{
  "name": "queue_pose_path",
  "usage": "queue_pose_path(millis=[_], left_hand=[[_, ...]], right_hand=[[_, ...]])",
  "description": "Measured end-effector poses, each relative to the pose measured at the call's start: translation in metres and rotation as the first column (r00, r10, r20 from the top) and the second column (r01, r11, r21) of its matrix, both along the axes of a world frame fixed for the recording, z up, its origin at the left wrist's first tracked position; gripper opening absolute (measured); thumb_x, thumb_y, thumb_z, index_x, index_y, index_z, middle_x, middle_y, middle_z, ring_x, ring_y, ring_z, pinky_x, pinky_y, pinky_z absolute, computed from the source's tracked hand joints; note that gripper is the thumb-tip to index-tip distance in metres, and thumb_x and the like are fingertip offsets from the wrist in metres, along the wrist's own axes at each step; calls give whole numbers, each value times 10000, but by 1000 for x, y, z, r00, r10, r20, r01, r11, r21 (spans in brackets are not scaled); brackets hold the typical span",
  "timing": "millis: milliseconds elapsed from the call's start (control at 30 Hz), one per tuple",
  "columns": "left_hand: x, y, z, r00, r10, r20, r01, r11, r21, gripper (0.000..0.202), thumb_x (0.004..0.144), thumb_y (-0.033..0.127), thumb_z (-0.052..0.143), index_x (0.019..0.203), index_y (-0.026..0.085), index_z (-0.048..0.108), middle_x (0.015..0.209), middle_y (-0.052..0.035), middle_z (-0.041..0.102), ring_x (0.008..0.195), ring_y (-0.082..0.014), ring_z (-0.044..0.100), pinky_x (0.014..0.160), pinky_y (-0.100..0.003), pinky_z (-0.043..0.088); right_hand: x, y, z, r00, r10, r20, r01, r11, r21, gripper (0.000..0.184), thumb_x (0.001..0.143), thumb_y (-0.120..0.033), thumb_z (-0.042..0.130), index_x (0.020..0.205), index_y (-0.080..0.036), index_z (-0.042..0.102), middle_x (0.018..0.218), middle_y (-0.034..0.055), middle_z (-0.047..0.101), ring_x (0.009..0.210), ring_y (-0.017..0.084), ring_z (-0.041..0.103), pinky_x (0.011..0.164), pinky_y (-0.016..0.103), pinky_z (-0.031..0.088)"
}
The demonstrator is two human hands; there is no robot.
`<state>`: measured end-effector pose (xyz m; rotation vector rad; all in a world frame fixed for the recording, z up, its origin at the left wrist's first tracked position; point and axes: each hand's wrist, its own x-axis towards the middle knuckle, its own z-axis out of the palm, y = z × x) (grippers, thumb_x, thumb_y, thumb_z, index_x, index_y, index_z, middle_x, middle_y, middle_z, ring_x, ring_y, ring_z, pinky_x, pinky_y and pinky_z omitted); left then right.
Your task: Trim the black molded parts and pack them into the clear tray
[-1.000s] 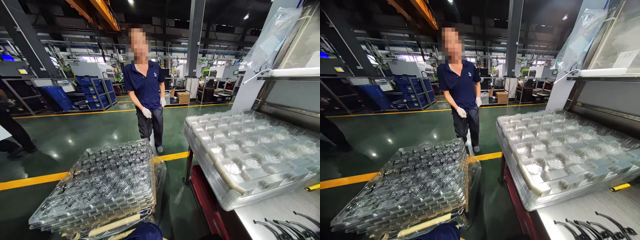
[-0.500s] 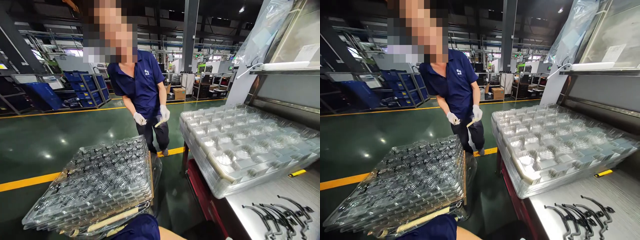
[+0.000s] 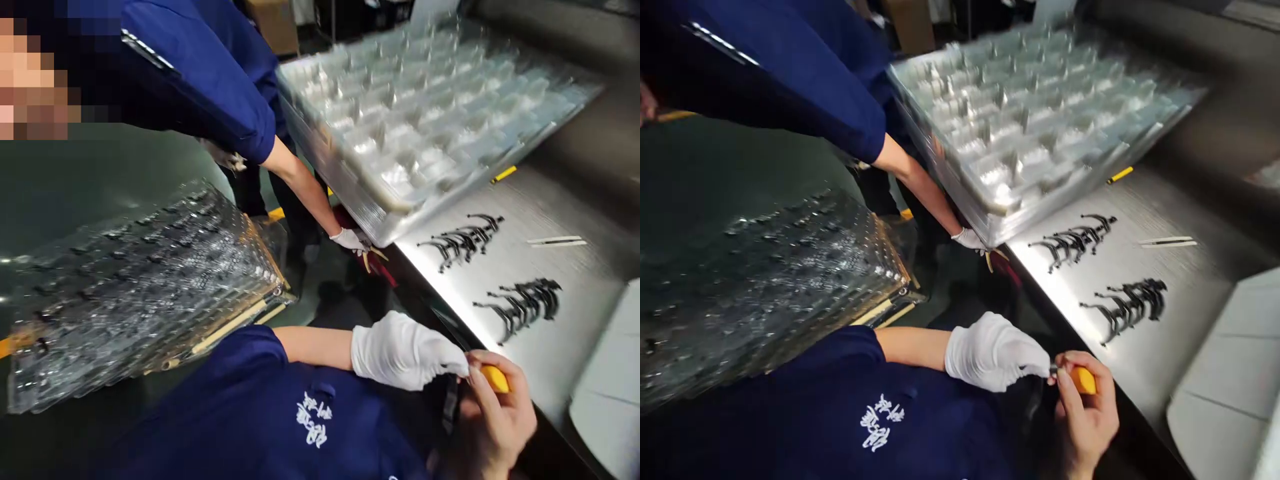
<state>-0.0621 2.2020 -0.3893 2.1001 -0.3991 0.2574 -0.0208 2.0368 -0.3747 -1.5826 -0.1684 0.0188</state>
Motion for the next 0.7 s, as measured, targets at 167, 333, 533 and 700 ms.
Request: queue_pose_path(millis=[167,333,533,700], left_hand=[[-5,-5,3,999,20,38,-20,1000,-6,356,1046,352,417,1186,200,707,1171,-52,739,1059,-169,701,915,-239,546],[-14,2,13,998,4,66,-4,1000,-2,328,1010,393,538,1224,166,641,1200,-90,677,1041,-207,675,897,-385,579],[-27,6,11,995,-80,64,82,996,-25,341,980,381,599,1246,167,611,1244,-98,630,1058,-226,648,895,-428,579],[-30,-6,2,991,-113,78,116,993,-36,346,1029,411,483,1192,152,646,1121,-75,682,996,-196,674,860,-370,572]], right_hand=[[-4,-1,3,1000,-9,14,9,999,-42,233,742,-305,824,862,-170,677,751,14,602,621,144,573,522,256,456],[-7,-12,-11,994,92,64,-82,987,-139,251,741,-371,791,864,-185,676,749,11,620,552,127,536,494,250,434],[-17,-18,-25,998,54,-31,-62,944,-324,231,725,-363,762,860,-196,675,696,-10,597,591,139,527,540,259,447],[-18,-16,-36,995,38,-93,-72,915,-396,327,732,-506,739,785,-196,651,675,-3,595,598,152,529,547,277,449]])
